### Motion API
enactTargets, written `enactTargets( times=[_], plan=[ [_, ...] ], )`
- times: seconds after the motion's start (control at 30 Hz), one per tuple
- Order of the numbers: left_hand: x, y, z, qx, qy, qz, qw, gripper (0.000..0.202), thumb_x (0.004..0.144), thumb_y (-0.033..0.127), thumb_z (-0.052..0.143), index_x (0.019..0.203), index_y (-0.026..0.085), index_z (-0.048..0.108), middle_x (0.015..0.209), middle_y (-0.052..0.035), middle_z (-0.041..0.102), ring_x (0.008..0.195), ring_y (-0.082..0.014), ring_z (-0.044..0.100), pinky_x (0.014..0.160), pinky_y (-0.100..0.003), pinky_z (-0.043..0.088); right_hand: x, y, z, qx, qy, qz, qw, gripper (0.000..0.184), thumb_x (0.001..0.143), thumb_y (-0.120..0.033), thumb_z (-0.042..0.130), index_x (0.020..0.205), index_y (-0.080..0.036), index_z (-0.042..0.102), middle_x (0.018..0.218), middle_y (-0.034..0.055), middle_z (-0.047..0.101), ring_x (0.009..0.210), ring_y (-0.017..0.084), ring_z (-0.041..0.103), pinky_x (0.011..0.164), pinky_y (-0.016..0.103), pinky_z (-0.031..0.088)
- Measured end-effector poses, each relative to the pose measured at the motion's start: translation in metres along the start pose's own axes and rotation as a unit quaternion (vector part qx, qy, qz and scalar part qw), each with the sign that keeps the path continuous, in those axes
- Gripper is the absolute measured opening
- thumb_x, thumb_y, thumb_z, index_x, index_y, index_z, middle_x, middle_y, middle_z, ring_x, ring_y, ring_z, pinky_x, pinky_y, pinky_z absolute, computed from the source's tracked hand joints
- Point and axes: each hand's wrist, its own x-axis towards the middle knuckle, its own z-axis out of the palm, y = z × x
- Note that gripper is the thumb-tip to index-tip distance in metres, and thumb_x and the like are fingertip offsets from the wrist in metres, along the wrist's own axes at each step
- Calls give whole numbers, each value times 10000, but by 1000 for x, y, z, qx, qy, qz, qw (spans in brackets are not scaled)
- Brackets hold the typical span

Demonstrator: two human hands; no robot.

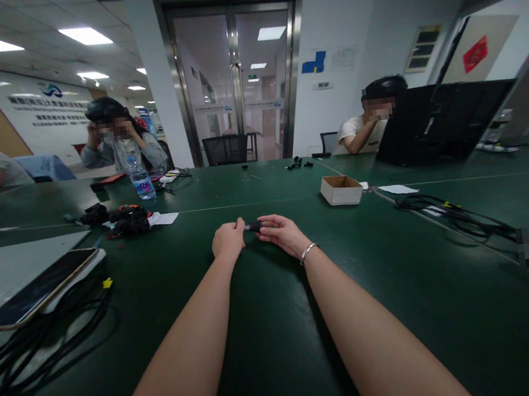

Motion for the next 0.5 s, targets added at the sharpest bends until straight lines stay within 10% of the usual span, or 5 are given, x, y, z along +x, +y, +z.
enactTargets(
  times=[0.5],
  plan=[
    [14, -18, 16, -135, 23, 128, 982, 399, 863, 557, 448, 771, 194, 588, 661, -5, 649, 623, -146, 595, 635, -262, 414, -4, -8, 9, 37, 57, 22, 997, 116, 770, -55, 704, 869, -106, 673, 703, 49, 680, 586, 109, 653, 580, 207, 576]
  ],
)
